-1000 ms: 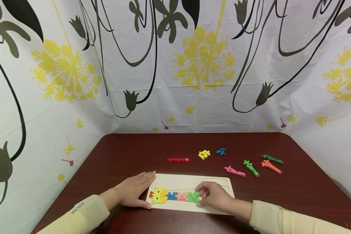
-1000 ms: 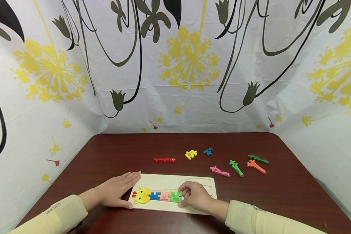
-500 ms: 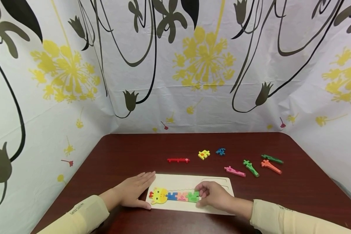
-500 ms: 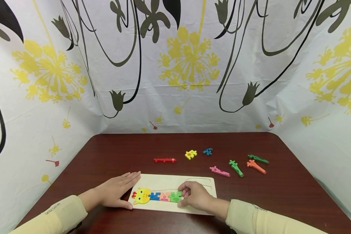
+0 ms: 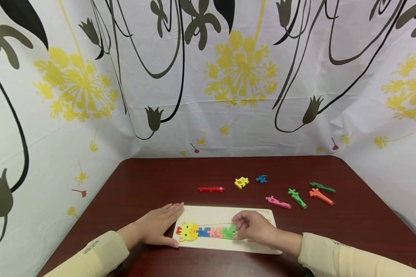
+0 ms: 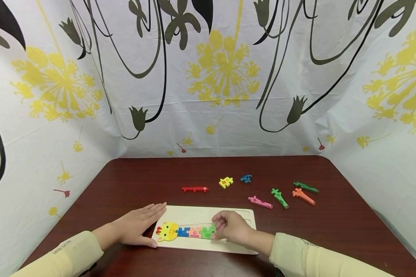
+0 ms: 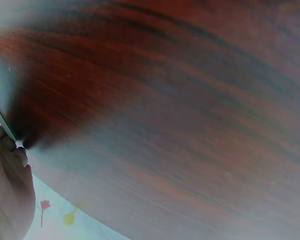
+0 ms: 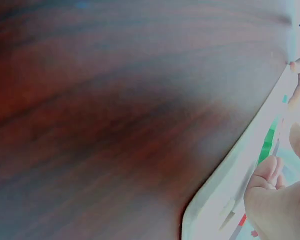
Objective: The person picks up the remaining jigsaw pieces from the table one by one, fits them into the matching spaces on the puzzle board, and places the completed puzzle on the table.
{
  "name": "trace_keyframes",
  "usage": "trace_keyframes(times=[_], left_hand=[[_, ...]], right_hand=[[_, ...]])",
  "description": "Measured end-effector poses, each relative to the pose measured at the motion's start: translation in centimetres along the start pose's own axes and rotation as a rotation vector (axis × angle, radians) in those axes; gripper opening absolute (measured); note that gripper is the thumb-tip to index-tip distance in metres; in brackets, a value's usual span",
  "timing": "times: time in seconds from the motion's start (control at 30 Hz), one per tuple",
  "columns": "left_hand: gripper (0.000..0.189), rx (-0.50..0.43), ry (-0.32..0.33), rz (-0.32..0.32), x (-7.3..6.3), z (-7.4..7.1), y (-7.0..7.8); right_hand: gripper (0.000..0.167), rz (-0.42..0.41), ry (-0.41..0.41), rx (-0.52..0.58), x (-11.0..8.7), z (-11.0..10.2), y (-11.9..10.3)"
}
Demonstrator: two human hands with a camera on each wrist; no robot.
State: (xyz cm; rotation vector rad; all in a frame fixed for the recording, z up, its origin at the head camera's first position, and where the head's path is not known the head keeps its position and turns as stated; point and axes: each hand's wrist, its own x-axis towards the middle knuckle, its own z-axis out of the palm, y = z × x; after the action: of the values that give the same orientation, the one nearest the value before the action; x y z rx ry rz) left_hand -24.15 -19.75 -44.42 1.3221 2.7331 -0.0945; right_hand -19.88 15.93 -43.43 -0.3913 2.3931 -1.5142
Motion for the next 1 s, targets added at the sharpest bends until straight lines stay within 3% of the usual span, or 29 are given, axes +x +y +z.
trace_keyframes(times=[0.57, 1.0], left_hand=[[0.105, 0.001, -0.012, -0.003, -0.1, -0.4, 0.1], [0.105, 0.005, 0.01, 0.011, 0.0, 0.1, -0.1]], right_hand=[[0.042, -0.045, 0.07, -0.019, 1.7, -1.0, -1.5], [0.037, -0.082, 0.14, -0.043, 5.0, -1.2, -1.5]])
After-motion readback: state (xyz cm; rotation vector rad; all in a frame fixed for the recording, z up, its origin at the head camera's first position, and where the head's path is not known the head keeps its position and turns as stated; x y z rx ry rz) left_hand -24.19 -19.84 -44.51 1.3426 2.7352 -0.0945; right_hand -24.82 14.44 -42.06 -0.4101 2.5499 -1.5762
